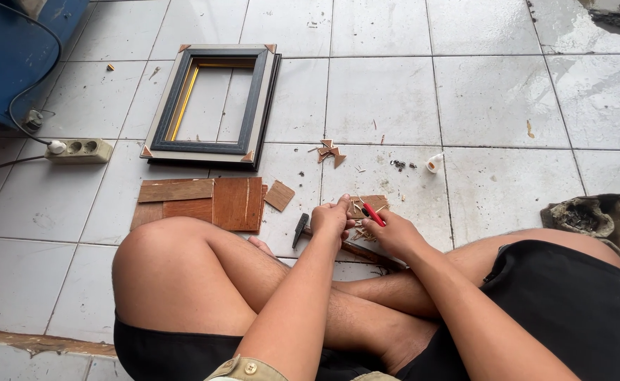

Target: A person sitting on the floor uses a utility knife to shave and cut small pieces of thin wood for a craft project.

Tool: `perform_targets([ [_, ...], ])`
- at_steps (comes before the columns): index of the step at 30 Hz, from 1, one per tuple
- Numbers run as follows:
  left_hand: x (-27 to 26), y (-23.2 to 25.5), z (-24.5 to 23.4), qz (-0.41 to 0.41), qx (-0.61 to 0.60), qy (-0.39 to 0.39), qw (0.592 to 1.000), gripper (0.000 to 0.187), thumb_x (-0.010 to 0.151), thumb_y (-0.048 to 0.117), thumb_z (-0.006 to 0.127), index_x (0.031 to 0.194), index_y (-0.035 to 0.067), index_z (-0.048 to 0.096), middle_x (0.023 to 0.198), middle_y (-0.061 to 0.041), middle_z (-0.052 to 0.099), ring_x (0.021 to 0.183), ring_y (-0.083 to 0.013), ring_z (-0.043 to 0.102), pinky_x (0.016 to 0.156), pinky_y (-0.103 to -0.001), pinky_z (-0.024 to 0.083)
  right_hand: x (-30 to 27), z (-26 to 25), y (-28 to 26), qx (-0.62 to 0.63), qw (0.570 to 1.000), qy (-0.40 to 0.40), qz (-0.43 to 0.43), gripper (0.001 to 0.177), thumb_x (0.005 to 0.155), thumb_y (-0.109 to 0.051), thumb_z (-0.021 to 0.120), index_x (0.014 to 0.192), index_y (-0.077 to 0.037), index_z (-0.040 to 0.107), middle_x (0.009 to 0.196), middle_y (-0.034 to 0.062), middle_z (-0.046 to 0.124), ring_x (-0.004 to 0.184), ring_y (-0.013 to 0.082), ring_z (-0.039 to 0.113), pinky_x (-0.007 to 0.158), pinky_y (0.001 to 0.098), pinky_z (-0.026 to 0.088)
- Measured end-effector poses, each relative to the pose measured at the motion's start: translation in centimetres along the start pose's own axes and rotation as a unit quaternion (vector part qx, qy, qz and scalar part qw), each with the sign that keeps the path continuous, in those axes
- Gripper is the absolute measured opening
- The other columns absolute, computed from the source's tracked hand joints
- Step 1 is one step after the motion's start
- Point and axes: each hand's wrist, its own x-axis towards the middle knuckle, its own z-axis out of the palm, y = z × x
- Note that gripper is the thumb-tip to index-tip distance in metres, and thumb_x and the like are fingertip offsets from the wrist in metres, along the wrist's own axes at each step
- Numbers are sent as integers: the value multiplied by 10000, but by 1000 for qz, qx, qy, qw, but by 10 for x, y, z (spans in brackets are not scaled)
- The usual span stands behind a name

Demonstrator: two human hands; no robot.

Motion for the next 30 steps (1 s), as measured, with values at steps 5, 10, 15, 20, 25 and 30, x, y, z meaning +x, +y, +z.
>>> perform_targets([
  [5, -2, 4, -1, -1, -30, -20, 999, 227, 838, 282, 552, 839, 56, 528, 629, -60, 615, 465, -106, 609, 347, -169, 461, -5, -5, -6, -12, 1000, 0, 7, 394, 830, -457, 445, 981, -146, 634, 829, 159, 631, 949, 343, 580, 806, 409, 432],
  [10, -4, 7, 0, -9, -48, -63, 997, 153, 858, 173, 505, 948, 52, 482, 741, -58, 644, 575, -80, 638, 430, -112, 465, -10, -12, -13, -3, 1000, 27, 2, 392, 847, -450, 422, 843, -134, 654, 692, 101, 637, 836, 302, 602, 743, 381, 442],
  [15, -10, 13, -5, -49, -54, -85, 994, 236, 900, 194, 337, 1010, 10, 434, 883, -115, 656, 687, -144, 667, 455, -145, 491, -2, -7, -5, 3, 1000, 28, 4, 360, 852, -424, 415, 912, -161, 653, 691, 70, 643, 850, 275, 606, 745, 375, 452],
  [20, 28, -13, 5, -65, -3, -25, 998, 220, 829, 258, 415, 833, 84, 550, 661, -42, 647, 492, -115, 618, 357, -194, 452, -14, -9, -13, -37, 999, 35, -7, 366, 862, -393, 402, 890, -111, 634, 763, 155, 635, 877, 336, 598, 753, 408, 451],
  [25, 32, -15, 9, -70, -2, 32, 997, 190, 709, 239, 482, 625, 111, 595, 440, -32, 512, 327, -136, 481, 281, -215, 359, -34, -17, -31, -93, 996, 0, -8, 381, 859, -367, 406, 938, -71, 631, 816, 192, 635, 914, 351, 598, 792, 413, 454],
  [30, 53, -30, 11, -3, 190, 53, 980, 232, 656, 320, 482, 546, 186, 635, 458, -58, 553, 385, -236, 561, 369, -321, 431, -40, -23, -39, -112, 994, 7, 12, 466, 848, -462, 370, 900, -84, 637, 803, 181, 631, 899, 348, 604, 771, 408, 455],
])
